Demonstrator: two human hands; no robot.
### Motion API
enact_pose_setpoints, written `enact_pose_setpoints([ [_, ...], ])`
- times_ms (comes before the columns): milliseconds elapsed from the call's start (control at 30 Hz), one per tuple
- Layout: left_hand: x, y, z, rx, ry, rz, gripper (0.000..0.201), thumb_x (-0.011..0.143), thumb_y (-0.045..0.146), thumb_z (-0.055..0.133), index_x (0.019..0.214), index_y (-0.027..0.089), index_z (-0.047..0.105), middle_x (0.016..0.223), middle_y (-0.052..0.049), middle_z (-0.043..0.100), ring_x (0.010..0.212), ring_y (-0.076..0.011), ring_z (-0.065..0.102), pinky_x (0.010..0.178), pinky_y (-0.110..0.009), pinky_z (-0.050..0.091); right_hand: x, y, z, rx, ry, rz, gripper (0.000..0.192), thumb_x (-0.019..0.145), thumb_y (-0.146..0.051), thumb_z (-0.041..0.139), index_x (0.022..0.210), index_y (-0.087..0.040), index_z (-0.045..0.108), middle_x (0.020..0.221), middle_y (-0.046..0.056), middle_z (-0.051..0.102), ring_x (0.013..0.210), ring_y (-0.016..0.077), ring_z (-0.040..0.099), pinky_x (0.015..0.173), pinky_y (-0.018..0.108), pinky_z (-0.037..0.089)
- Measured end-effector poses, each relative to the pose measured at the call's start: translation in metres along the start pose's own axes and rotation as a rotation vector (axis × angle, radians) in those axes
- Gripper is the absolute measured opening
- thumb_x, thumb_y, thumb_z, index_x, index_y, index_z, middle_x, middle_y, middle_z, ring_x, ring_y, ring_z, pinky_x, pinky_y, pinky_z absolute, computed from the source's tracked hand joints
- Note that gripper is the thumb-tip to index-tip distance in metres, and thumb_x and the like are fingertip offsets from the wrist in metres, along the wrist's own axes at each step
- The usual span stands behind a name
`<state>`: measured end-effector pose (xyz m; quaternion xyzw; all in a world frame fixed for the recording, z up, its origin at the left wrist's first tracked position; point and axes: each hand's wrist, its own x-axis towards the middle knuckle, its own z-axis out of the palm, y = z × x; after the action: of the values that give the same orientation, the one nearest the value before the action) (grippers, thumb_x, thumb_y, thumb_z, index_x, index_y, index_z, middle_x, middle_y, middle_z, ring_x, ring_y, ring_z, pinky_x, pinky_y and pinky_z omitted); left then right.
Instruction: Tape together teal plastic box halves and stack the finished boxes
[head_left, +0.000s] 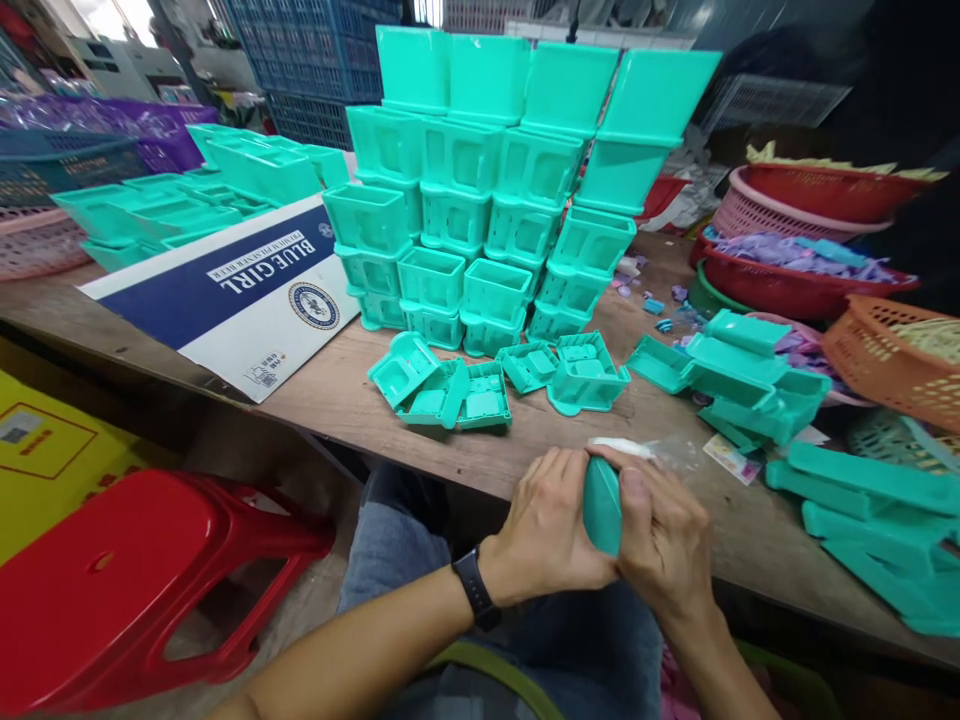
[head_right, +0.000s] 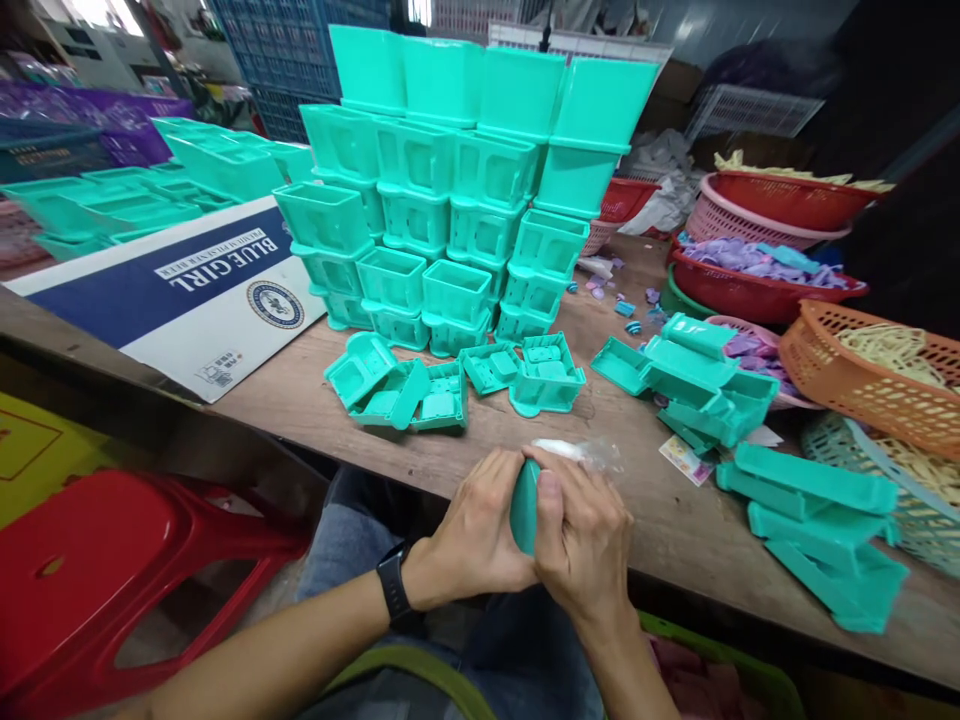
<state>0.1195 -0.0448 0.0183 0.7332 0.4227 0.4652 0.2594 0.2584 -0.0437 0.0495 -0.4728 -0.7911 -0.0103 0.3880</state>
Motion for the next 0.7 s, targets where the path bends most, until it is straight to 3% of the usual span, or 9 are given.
enact_pose_setpoints([
  [133, -0.005, -0.003, -0.005, 0.003, -0.009, -0.075, 0.059, 0.063, 0.031, 0.08, 0.114, 0.016, 0.055, 0.106, -0.013, 0.064, 0.101, -0.0367, 0.064, 0.088, -0.054, 0.057, -0.003, -0.003, -0.007, 0.101, 0.081, 0.088, 0.041, 0.108, -0.037, 0.04, 0.122, -0.021, 0.075, 0.126, 0.01, 0.078, 0.123, 0.0263, 0.069, 0.108, 0.045, 0.048],
  [233, -0.005, -0.003, -0.013, -0.077, 0.057, -0.219, 0.075, 0.057, 0.028, 0.087, 0.124, 0.019, 0.052, 0.119, -0.015, 0.064, 0.116, -0.0408, 0.061, 0.103, -0.061, 0.052, -0.006, 0.0, -0.008, 0.316, 0.369, 0.435, 0.041, 0.105, -0.046, 0.046, 0.126, -0.022, 0.072, 0.139, 0.01, 0.071, 0.135, 0.028, 0.061, 0.12, 0.051, 0.04],
  [300, -0.003, -0.001, -0.017, -0.329, 0.133, -0.386, 0.084, 0.057, 0.032, 0.091, 0.129, 0.022, 0.048, 0.119, -0.012, 0.066, 0.116, -0.0378, 0.063, 0.106, -0.059, 0.052, -0.01, 0.005, -0.003, 0.633, 0.533, 0.763, 0.041, 0.098, -0.054, 0.058, 0.122, -0.024, 0.071, 0.139, 0.008, 0.069, 0.136, 0.0288, 0.06, 0.122, 0.053, 0.039],
  [333, -0.002, 0.001, -0.019, -0.517, 0.165, -0.475, 0.084, 0.059, 0.036, 0.092, 0.129, 0.023, 0.048, 0.117, -0.01, 0.068, 0.113, -0.0348, 0.065, 0.104, -0.056, 0.053, -0.013, 0.008, 0.001, 0.801, 0.556, 0.91, 0.044, 0.093, -0.06, 0.063, 0.119, -0.025, 0.071, 0.138, 0.007, 0.069, 0.136, 0.0289, 0.06, 0.122, 0.053, 0.041],
  [433, 0.002, 0.004, -0.017, -1.083, 0.222, -0.673, 0.071, 0.067, 0.048, 0.091, 0.122, 0.023, 0.054, 0.117, -0.007, 0.072, 0.112, -0.0277, 0.068, 0.105, -0.044, 0.054, -0.023, 0.014, 0.018, 1.12, 0.438, 1.141, 0.064, 0.083, -0.079, 0.06, 0.118, -0.027, 0.069, 0.133, 0.009, 0.071, 0.132, 0.0305, 0.064, 0.116, 0.053, 0.049],
  [533, 0.0, -0.001, -0.011, -1.319, 0.207, -0.724, 0.073, 0.067, 0.053, 0.092, 0.124, 0.022, 0.058, 0.125, -0.008, 0.072, 0.123, -0.0284, 0.066, 0.114, -0.043, 0.049, -0.034, 0.013, 0.03, 1.209, 0.25, 0.993, 0.091, 0.077, -0.097, 0.043, 0.129, -0.025, 0.066, 0.132, 0.015, 0.073, 0.128, 0.0358, 0.067, 0.106, 0.056, 0.057],
  [633, -0.006, -0.014, -0.016, -1.244, 0.008, -0.606, 0.097, 0.059, 0.051, 0.098, 0.138, 0.024, 0.05, 0.132, -0.01, 0.071, 0.128, -0.033, 0.064, 0.116, -0.05, 0.048, -0.04, 0.008, 0.027, 1.011, 0.108, 0.708, 0.094, 0.069, -0.087, 0.072, 0.139, -0.026, 0.061, 0.139, 0.016, 0.07, 0.133, 0.0372, 0.064, 0.106, 0.051, 0.058],
  [700, -0.008, -0.023, -0.028, -1.015, -0.126, -0.487, 0.113, 0.053, 0.045, 0.102, 0.147, 0.026, 0.043, 0.141, -0.012, 0.065, 0.133, -0.036, 0.061, 0.117, -0.054, 0.047, -0.038, 0.005, 0.017, 0.823, 0.057, 0.564, 0.095, 0.065, -0.067, 0.09, 0.144, -0.026, 0.057, 0.144, 0.016, 0.067, 0.131, 0.0361, 0.066, 0.103, 0.046, 0.061],
])
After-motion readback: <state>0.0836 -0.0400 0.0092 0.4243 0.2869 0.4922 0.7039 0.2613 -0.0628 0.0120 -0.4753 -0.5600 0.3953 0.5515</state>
